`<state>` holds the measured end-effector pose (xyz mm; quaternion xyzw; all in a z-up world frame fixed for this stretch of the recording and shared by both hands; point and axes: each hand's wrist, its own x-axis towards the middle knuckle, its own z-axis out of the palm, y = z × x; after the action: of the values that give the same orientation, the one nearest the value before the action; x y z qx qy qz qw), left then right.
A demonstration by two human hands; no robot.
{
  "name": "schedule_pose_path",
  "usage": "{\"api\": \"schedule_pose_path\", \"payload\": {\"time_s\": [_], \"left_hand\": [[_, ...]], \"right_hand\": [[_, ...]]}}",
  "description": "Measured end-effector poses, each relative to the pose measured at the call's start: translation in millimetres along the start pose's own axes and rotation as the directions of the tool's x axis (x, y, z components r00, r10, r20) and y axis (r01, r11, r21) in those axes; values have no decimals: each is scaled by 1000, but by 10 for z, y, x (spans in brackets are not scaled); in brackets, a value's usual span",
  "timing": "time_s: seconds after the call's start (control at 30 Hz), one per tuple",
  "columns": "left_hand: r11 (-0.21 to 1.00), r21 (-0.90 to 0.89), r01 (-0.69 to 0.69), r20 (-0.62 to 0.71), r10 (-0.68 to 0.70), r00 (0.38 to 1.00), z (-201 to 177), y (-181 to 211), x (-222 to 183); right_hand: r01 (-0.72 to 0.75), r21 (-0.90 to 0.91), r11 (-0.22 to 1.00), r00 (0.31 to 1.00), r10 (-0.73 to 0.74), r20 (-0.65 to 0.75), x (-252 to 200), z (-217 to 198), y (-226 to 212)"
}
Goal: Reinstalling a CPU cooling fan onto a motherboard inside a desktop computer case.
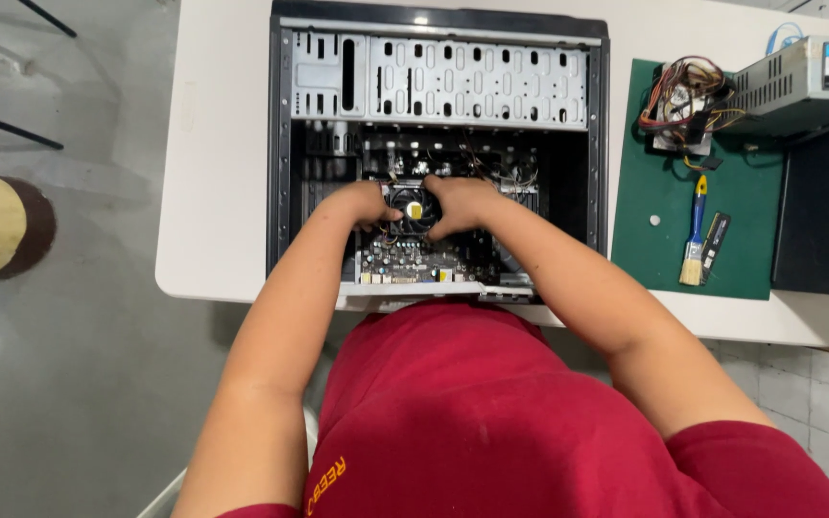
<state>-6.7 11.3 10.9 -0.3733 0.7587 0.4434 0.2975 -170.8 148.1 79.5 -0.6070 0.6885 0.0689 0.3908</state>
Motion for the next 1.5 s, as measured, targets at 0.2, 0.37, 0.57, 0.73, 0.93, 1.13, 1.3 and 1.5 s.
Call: {"api": "schedule_pose_path", "payload": {"time_s": [0.2,0.37,0.57,0.73,0.93,1.13,1.3,1.5], "left_hand": [[988,145,-52,-66,62,996,-14,-214,401],[971,231,-56,-128,87,988,-16,-224,360],[972,228,-63,-153,100,983,6,-190,272],[979,193,-70,-173,104,979,0,-167,203],[985,157,-74,-163,100,982,3,-188,242],[973,222,-64,-133,96,986,11,-212,277],[968,234,-88,-128,121,984,-6,-204,302],[971,224,-82,-121,111,986,-41,-170,198]], "right_hand": [[30,-20,999,998,-31,-54,28,1,14],[45,-45,998,991,-50,-121,112,75,52],[62,-43,997,984,-68,-164,120,107,53],[44,-26,999,982,-48,-185,136,106,84],[34,-9,999,986,-35,-164,130,114,62],[51,-57,997,982,-61,-181,73,93,-2],[41,-92,995,975,-60,-215,70,103,8],[16,-122,992,966,-47,-253,73,143,-19]]}}
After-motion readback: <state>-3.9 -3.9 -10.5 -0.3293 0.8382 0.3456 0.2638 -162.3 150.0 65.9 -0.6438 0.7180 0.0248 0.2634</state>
